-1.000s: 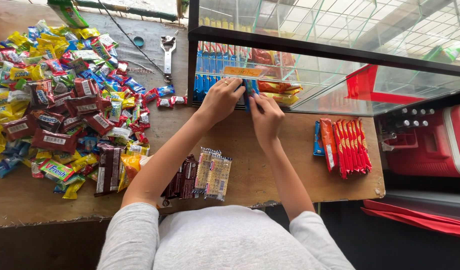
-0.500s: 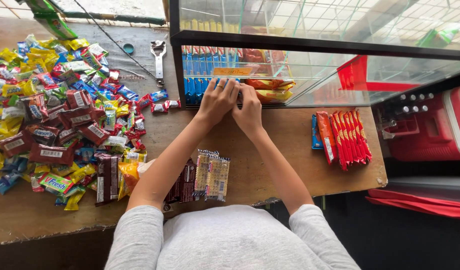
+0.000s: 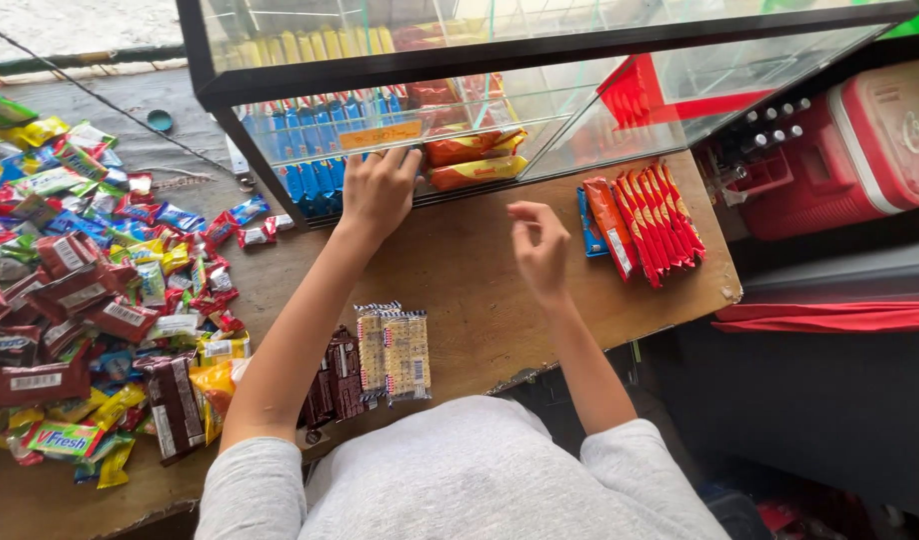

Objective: Arranging and restocking various snacks and biscuits into a glass display case.

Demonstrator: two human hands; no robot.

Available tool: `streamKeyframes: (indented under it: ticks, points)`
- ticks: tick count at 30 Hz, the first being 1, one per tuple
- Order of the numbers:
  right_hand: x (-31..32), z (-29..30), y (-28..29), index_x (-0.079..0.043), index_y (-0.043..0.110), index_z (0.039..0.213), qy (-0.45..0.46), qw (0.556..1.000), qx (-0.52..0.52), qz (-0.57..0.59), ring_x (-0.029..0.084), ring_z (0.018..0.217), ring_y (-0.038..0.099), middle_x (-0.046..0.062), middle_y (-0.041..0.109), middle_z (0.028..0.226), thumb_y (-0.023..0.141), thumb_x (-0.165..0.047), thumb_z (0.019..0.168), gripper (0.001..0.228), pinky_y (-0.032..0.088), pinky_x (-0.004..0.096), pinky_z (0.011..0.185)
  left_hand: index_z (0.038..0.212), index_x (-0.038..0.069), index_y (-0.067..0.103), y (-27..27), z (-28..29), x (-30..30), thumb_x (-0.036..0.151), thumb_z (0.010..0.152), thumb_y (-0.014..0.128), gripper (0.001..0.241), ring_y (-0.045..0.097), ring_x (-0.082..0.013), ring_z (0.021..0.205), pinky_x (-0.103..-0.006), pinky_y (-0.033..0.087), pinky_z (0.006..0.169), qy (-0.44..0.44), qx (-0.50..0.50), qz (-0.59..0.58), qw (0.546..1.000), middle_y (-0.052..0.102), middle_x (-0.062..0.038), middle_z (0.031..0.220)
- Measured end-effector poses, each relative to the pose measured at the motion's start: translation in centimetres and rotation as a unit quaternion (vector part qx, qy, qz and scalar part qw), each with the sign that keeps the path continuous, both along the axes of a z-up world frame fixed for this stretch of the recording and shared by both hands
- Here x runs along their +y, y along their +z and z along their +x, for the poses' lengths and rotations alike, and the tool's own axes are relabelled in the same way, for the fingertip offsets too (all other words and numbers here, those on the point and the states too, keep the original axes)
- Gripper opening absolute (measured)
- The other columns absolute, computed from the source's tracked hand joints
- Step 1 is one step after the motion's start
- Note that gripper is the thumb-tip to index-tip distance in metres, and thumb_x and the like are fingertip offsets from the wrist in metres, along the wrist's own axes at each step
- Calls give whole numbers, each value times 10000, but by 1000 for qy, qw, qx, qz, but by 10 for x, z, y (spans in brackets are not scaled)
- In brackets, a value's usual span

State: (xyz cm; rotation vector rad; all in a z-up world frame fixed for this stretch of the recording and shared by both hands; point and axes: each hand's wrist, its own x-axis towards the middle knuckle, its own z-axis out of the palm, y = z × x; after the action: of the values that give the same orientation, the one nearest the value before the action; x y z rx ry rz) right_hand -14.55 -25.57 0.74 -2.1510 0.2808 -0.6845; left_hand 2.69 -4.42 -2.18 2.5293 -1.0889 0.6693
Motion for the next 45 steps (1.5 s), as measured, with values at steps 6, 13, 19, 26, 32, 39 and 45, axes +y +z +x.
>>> streamKeyframes:
  ticks: [6, 13, 19, 26, 32, 39, 45]
  points:
    - [-107, -47, -63, -22, 711, 1098, -209, 942, 134, -227, 368, 1042, 689, 180, 728, 1128, 663, -76, 868, 240, 539, 456, 918, 1006, 133, 725, 6, -6, -3, 202, 854, 821, 193, 712, -224, 914, -442, 460, 873, 9, -35, -18, 999, 735, -12, 1091]
    - [-127, -42, -79, -6, 649, 1172, -191, 932, 53, -305, 402, 1176, 624, 269, 618, 1377, 696, -118, 880, 316, 519, 469, 975, 1121, 130, 748, 1, -3, 2, 201, 877, 814, 263, 714, -240, 922, -457, 453, 842, -10, -7, -42, 999, 737, -41, 1150]
    - [-123, -23, -75, -40, 704, 1170, -255, 884, 205, -333, 443, 1038, 624, 256, 665, 1188, 813, -245, 756, 474, 505, 540, 803, 1090, 129, 730, 3, -3, 4, 209, 878, 810, 240, 720, -223, 941, -451, 448, 836, -2, -12, -34, 999, 735, -31, 1154]
    - [-117, -29, -49, -27, 717, 1222, -222, 921, 188, -258, 342, 867, 735, 214, 762, 959, 735, -110, 900, 333, 574, 434, 808, 1094, 120, 717, 1, -5, 5, 204, 884, 801, 241, 704, -212, 1005, -455, 442, 844, -2, -8, -34, 999, 710, -16, 1161]
    - [-78, -40, -8, 16, 641, 1297, 9, 944, 41, 326, 125, 865, 696, 137, 763, 1029, 658, 19, 931, 366, 555, 246, 770, 1175, 102, 703, -3, -7, 5, 184, 881, 775, 314, 663, -242, 1150, -532, 390, 1001, -10, 11, -27, 1000, 685, -57, 1229]
    - [-42, -10, -17, 106, 567, 1328, 162, 855, 57, 489, 133, 944, 693, 153, 674, 1139, 601, -3, 978, 368, 599, 237, 791, 1352, 93, 658, 16, -26, 14, 158, 887, 714, 473, 512, -303, 1365, -655, 292, 1087, -5, 26, 59, 998, 524, -129, 1495]
    - [13, 2, -7, 104, 355, 1289, 331, 183, 64, 924, 120, 648, 508, 160, 440, 1011, 469, -210, 1120, 374, 534, 206, 426, 1427, 138, 565, 32, -32, 24, 209, 846, 729, 609, 379, -349, 1444, -719, 191, 1123, -34, 147, 27, 988, 420, -138, 1554]
